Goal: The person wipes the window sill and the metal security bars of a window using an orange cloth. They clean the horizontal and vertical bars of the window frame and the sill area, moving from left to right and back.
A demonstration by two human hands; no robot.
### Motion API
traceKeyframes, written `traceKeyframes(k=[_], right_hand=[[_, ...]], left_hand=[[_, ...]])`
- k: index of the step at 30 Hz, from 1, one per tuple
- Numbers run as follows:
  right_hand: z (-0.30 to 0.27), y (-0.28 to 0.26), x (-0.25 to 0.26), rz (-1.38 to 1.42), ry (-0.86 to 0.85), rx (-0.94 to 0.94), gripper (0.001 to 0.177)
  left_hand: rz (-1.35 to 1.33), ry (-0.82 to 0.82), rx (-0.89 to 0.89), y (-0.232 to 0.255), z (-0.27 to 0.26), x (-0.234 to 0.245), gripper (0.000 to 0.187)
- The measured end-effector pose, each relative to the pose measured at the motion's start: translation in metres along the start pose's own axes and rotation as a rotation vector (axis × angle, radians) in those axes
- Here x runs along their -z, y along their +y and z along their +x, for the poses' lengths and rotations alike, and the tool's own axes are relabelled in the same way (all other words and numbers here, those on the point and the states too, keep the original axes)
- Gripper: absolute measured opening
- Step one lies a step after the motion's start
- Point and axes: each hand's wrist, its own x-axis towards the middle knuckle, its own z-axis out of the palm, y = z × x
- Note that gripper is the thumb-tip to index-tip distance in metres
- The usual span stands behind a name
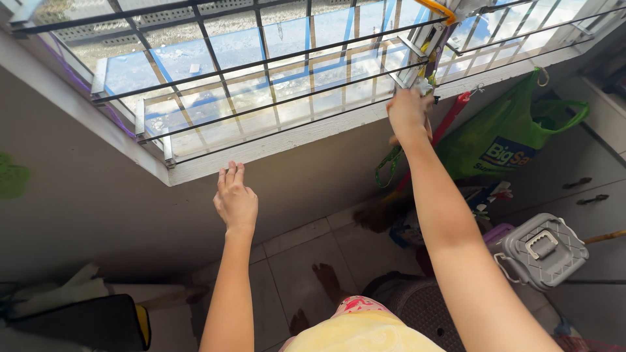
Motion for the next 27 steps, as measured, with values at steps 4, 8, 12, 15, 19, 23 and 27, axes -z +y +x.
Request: traceKeyframes(k=[4, 8, 12, 15, 19, 23, 27], right_hand=[[-0.094, 0.013, 0.021, 0.533, 0.026, -0.037, 0.025], [-0.18, 0.025, 0.027, 0.536, 0.0, 0.039, 0.036], [-0.248, 0.044, 0.018, 0.78, -0.087, -0.046, 0.044], [-0.291, 0.062, 0.007, 0.847, -0.131, -0.046, 0.044], [-0.321, 0.072, 0.001, 0.812, -0.209, -0.098, 0.047], [-0.333, 0.061, 0.002, 0.883, -0.271, -0.169, 0.046], [-0.351, 0.052, 0.005, 0.962, -0.272, -0.121, 0.049]], left_hand=[[-0.019, -0.02, -0.034, -0.003, -0.002, -0.002, 0.062], [-0.061, -0.064, -0.061, -0.006, -0.007, -0.001, 0.071], [-0.092, -0.098, -0.056, -0.011, -0.005, -0.003, 0.072], [-0.151, -0.082, -0.057, -0.016, -0.007, -0.012, 0.07], [-0.257, -0.009, -0.147, 0.005, -0.036, -0.044, 0.061], [-0.454, -0.217, -0.202, 0.039, -0.084, -0.054, 0.05], [-0.544, -0.472, -0.186, 0.062, -0.122, -0.032, 0.047]])
